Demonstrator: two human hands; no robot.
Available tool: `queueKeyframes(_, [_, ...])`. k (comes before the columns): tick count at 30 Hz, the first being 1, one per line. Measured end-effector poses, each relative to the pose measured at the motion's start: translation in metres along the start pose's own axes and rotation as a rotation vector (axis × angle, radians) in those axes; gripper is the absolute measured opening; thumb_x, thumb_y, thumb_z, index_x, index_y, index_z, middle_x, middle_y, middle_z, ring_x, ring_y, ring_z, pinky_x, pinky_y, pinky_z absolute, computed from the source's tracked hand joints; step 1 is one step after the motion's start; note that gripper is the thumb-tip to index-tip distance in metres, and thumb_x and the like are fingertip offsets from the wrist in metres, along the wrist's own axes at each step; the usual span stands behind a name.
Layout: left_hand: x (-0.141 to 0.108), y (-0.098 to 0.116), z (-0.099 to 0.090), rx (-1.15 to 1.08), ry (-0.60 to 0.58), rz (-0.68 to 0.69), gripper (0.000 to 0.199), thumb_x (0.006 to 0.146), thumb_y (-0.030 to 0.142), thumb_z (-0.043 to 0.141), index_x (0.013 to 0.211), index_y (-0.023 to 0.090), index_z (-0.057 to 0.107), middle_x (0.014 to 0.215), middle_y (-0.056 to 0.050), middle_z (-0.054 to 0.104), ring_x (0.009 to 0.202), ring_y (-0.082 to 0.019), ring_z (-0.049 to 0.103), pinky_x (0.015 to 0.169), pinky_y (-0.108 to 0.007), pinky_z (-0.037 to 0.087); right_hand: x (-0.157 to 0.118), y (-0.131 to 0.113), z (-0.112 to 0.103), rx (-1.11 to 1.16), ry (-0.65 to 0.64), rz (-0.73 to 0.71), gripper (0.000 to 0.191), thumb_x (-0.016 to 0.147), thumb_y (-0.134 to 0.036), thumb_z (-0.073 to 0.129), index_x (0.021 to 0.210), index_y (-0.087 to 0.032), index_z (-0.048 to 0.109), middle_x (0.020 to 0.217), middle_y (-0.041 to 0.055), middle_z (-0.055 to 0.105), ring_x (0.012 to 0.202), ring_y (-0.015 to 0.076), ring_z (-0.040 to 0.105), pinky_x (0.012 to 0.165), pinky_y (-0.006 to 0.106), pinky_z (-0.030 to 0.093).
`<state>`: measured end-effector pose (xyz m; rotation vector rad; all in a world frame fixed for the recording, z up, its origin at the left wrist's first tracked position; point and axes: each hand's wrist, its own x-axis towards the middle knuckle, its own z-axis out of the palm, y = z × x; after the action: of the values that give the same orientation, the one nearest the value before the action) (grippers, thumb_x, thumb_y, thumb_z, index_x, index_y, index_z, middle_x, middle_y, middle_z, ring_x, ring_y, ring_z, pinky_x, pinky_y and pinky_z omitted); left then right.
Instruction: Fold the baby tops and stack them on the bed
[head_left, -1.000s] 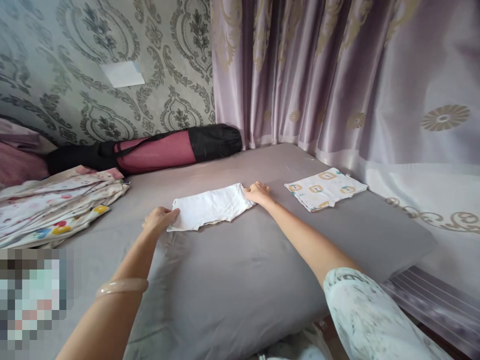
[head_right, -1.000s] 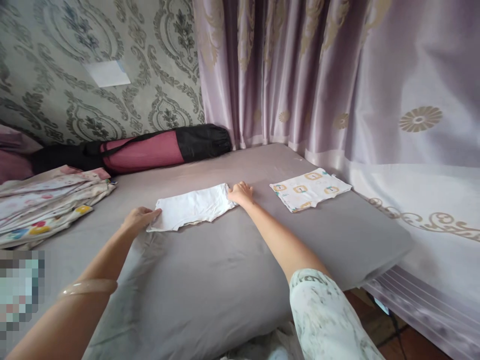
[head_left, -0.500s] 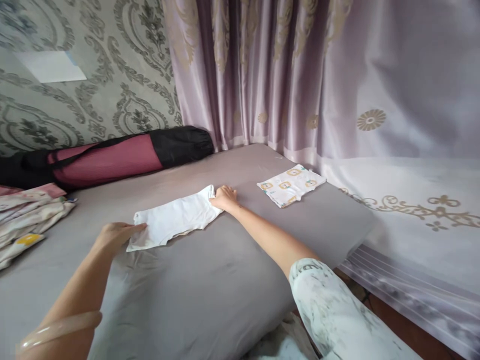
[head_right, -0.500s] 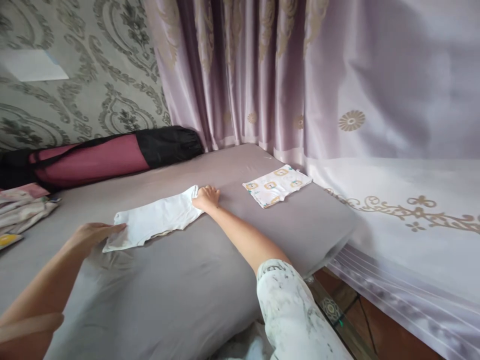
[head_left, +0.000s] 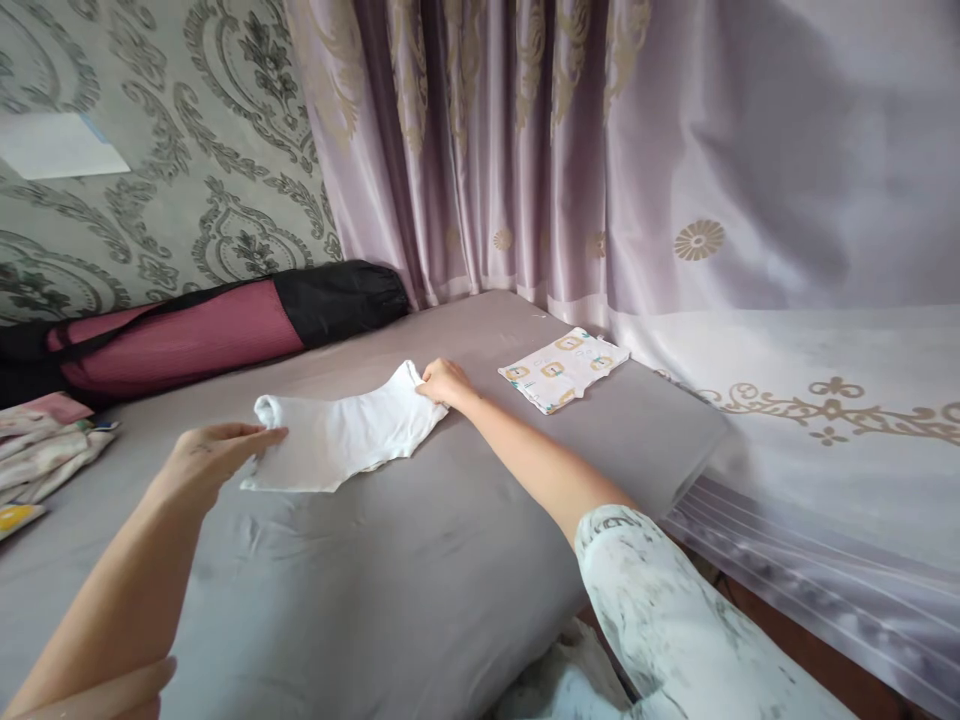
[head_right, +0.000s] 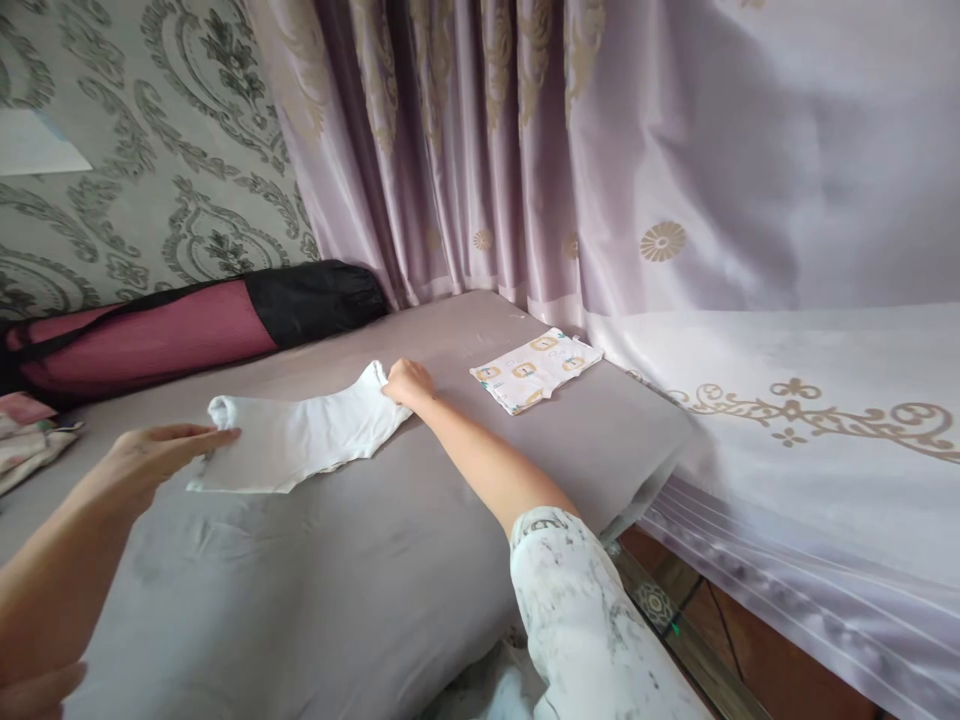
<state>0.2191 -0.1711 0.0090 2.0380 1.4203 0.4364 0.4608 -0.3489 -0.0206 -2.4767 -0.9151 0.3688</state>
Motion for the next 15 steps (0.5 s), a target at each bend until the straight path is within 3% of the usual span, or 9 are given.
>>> queueKeyframes(2, [-0.010,0.014,0.006,-0.081,-0.110,-0.034,0.045,0.054,0.055,0.075,0.085,0.023,0.073,0.041,0.009,0.029,0.043,-0.008,0.024,0.044,-0.021,0.016,0.006,0.006,-0.014,0.067,-0.010,0.067,0.009,0.077,-0.020,0.066,0.084,-0.017,0.071,0.071,0.0070,0.074,0.069,0.0168,0.071,0.061,0.021,0.052])
queueKeyframes(6, [-0.031,0.046,0.031,-0.259,-0.136,-0.004,0.039,0.055,0.048,0.075,0.081,0.019,0.071,0.042,0.010,0.026,0.043,-0.007,0.021,0.045,-0.021,0.015,0.014,0.021,-0.045,0.205,0.023,0.194,0.018,0.079,-0.016,0.069,0.096,-0.012,0.066,0.067,0.0084,0.074,0.052,0.0142,0.067,0.048,0.018,0.050])
queueKeyframes(10, [-0.047,0.076,0.066,-0.419,-0.138,0.081,0.030,0.051,0.041,0.075,0.065,0.017,0.066,0.042,0.008,0.033,0.043,-0.007,0.027,0.044,-0.022,0.019,0.011,0.044,-0.080,0.310,0.082,0.308,0.025,0.081,-0.012,0.069,0.103,-0.009,0.061,0.068,0.0100,0.074,0.046,0.0130,0.066,0.042,0.015,0.047])
queueKeyframes(15, [-0.061,0.110,0.112,-0.587,-0.207,0.183,0.026,0.050,0.038,0.074,0.061,0.017,0.064,0.043,0.007,0.039,0.044,-0.008,0.032,0.046,-0.024,0.025,0.004,0.085,-0.120,0.448,0.229,0.412,0.027,0.083,-0.007,0.067,0.107,-0.003,0.058,0.069,0.0118,0.073,0.049,0.0136,0.068,0.042,0.015,0.050])
